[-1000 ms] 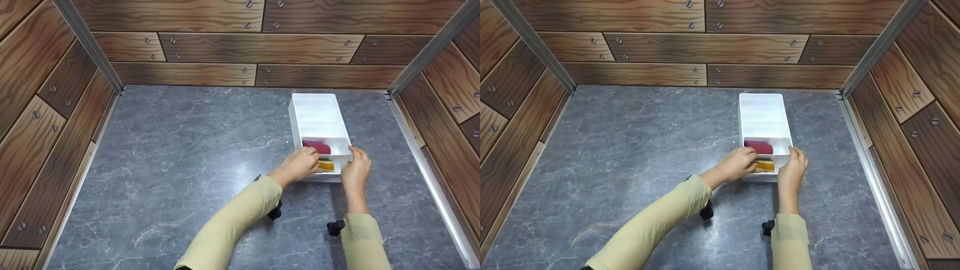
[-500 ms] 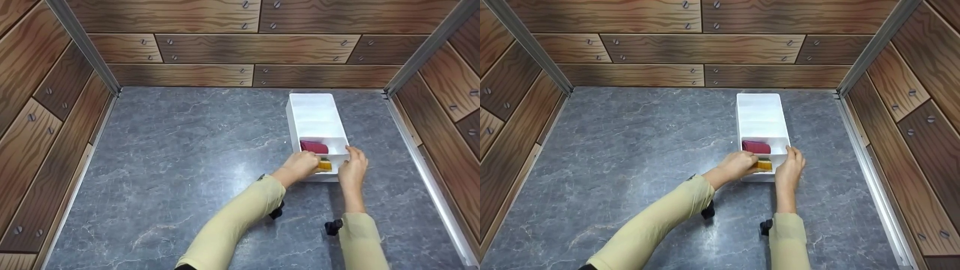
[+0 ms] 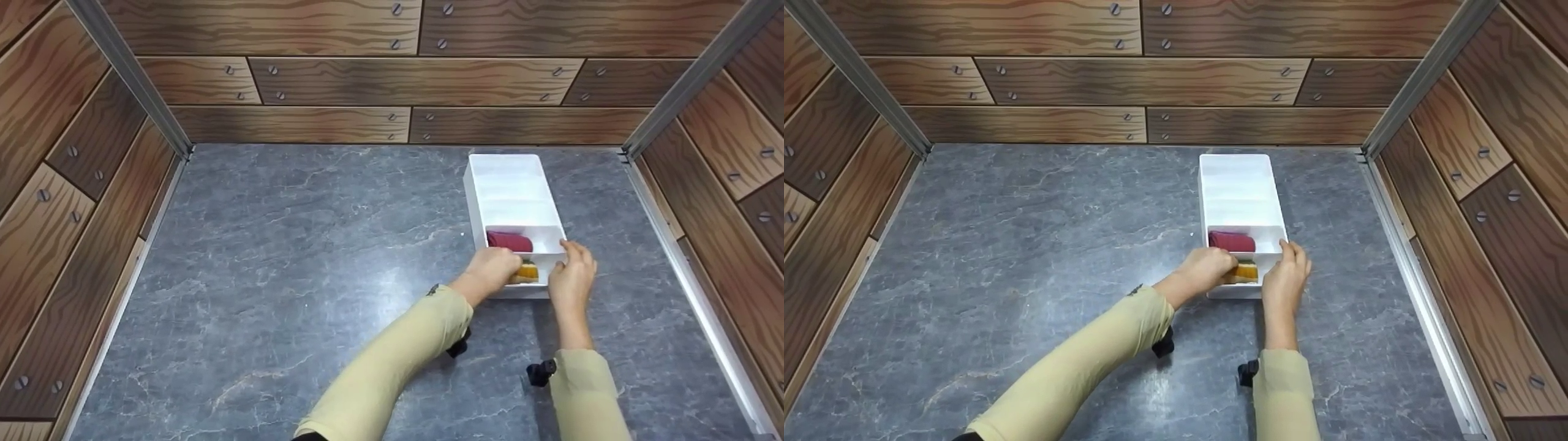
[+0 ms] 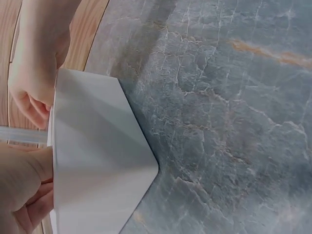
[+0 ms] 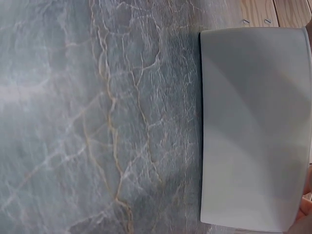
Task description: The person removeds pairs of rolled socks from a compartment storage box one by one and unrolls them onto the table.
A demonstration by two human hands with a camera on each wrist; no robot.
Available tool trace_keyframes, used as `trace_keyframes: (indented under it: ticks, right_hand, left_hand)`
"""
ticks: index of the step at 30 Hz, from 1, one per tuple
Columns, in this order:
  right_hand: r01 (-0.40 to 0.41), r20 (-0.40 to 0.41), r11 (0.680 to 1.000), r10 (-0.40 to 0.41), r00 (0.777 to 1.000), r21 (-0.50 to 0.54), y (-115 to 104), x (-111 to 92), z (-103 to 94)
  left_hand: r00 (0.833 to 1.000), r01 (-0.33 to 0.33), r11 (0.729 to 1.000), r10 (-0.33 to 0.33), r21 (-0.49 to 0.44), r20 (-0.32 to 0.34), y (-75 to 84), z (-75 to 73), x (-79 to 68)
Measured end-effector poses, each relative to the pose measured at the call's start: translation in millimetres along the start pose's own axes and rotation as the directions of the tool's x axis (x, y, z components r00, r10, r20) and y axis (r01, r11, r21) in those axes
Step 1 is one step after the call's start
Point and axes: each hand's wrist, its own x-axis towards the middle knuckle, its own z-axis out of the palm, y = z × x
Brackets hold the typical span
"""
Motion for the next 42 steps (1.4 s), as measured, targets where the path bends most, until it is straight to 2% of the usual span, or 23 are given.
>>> trace_keyframes:
  ticks: [9,19,34,42]
  right_hand:
    - [0.003,-0.011,1.0,-0.003,1.0,0.012,-1,0,1.9]
    - [0.016,-0.021,1.0,-0.016,1.0,0.004,-2,0,2.2]
    - [-0.014,-0.021,1.0,0.014,1.0,0.002,-1,-1,3.0]
    - [-0.002,-0.031,1.0,0.002,1.0,0.004,0,0,1.9]
  left_hand:
    - [0.999,0.015,0.999,-0.016,0.031,0.028,2.7,-2.0,4.6]
    - [0.999,0.029,0.998,-0.031,0.064,0.025,5.5,-2.2,5.4]
    - [1.0,0.012,1.0,-0.012,-0.001,0.019,-0.7,2.5,5.2]
    - [0.999,-0.032,0.998,0.03,-0.047,-0.032,-5.1,4.9,0.6]
